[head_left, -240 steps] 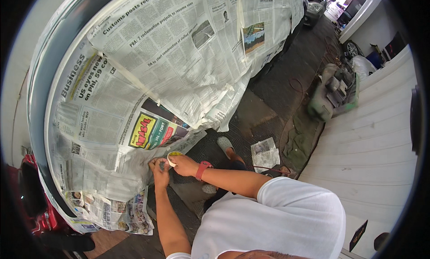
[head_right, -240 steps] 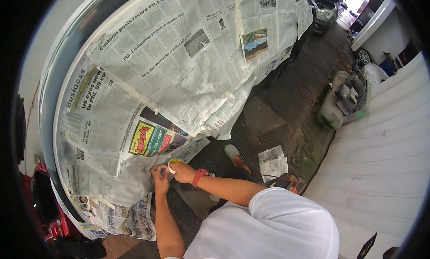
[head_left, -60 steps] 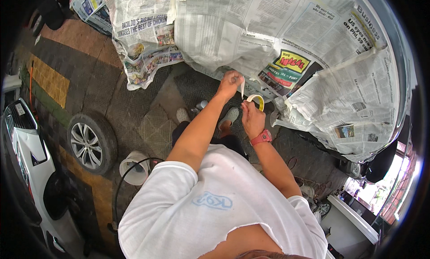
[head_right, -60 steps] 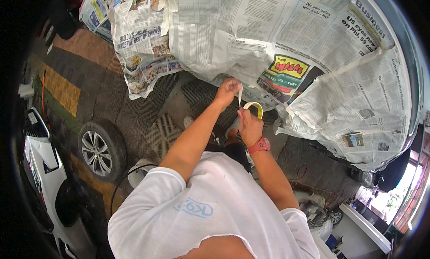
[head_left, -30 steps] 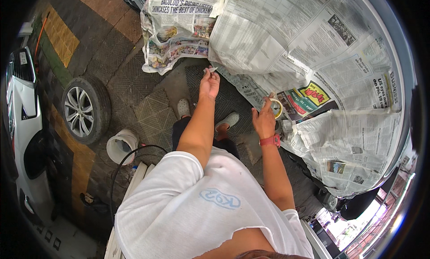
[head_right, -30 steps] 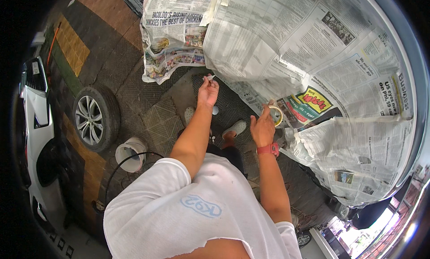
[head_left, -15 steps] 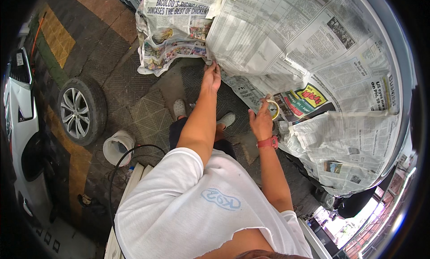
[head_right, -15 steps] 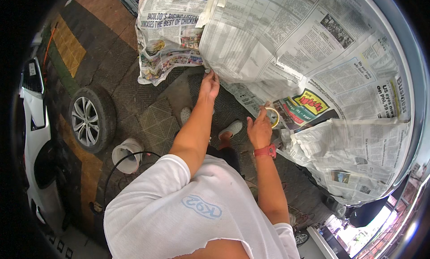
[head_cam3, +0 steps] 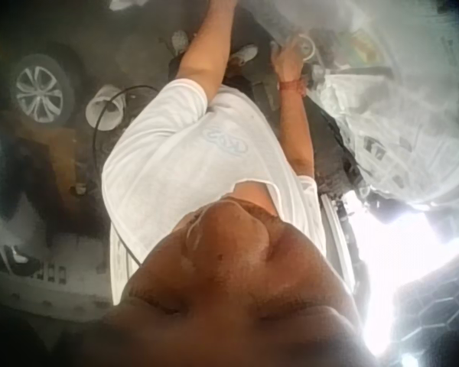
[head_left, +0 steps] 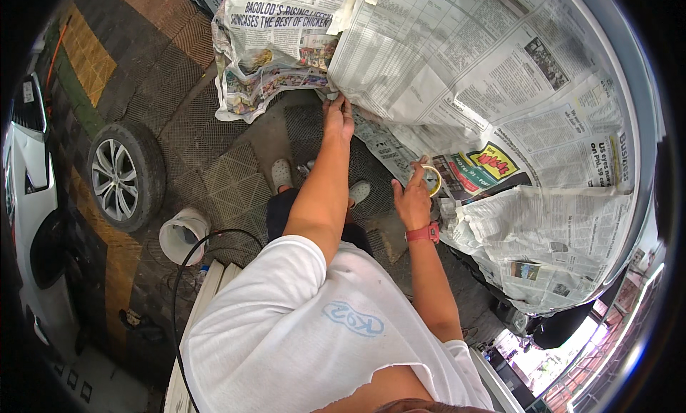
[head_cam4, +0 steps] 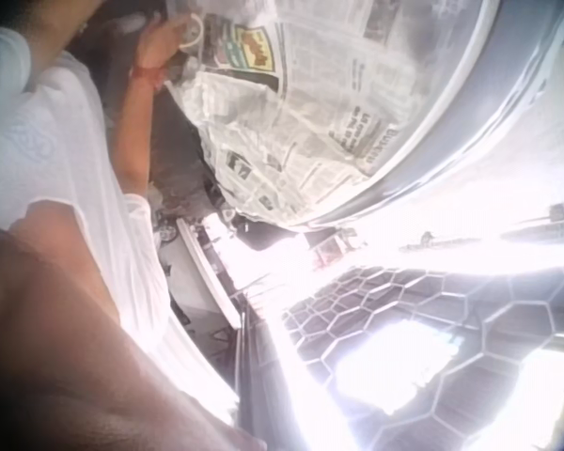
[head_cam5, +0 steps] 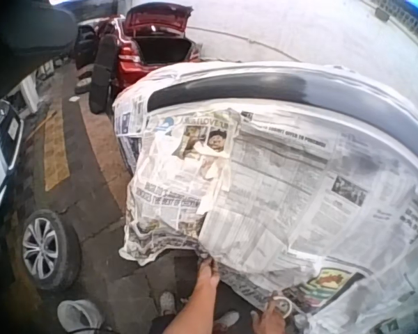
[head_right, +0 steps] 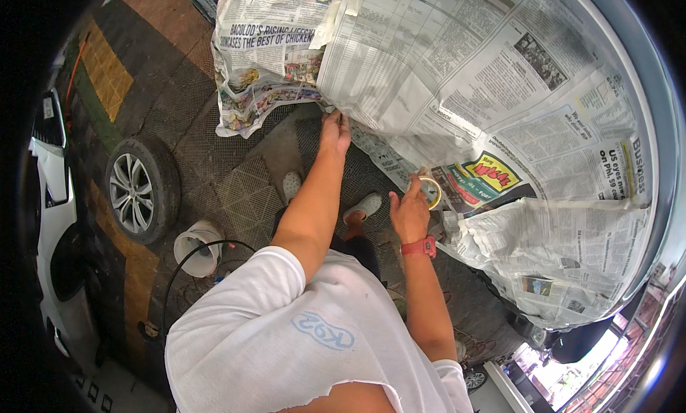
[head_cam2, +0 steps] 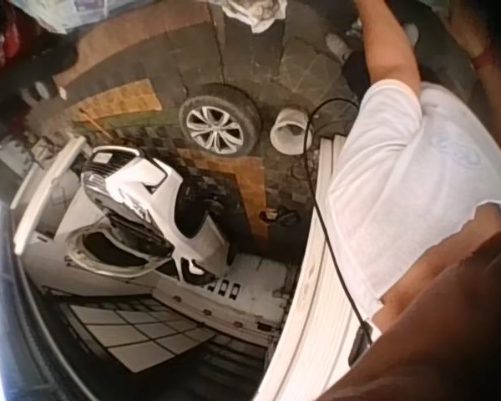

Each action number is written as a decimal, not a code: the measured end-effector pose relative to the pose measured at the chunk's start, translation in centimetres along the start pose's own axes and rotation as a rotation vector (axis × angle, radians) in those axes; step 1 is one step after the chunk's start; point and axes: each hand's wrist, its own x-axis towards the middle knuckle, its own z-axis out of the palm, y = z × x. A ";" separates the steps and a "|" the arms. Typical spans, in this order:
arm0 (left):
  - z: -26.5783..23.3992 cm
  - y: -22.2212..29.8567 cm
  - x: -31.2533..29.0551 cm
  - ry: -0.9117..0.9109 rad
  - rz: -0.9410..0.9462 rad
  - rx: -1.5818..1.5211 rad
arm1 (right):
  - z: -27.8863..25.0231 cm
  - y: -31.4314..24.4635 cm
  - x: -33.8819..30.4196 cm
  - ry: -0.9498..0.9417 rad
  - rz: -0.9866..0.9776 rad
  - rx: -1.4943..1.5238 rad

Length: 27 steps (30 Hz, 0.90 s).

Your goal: The person prepares a car for painting by covering it with newspaper and tape, then uses a spray gun to apply paint to the rear bumper. The person walks around the garage, handles newspapers, and secures them with tape before spraying.

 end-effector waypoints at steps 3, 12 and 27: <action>-0.4 0.0 0.5 -0.095 0.003 0.122 | 0.1 0.2 0.1 -0.001 -0.021 -0.005; 0.2 -0.9 0.3 -0.016 0.074 0.173 | -0.1 -0.1 0.0 0.007 -0.037 0.004; -1.2 0.7 1.5 0.067 0.021 0.826 | -0.2 -0.2 0.1 -0.011 0.003 -0.006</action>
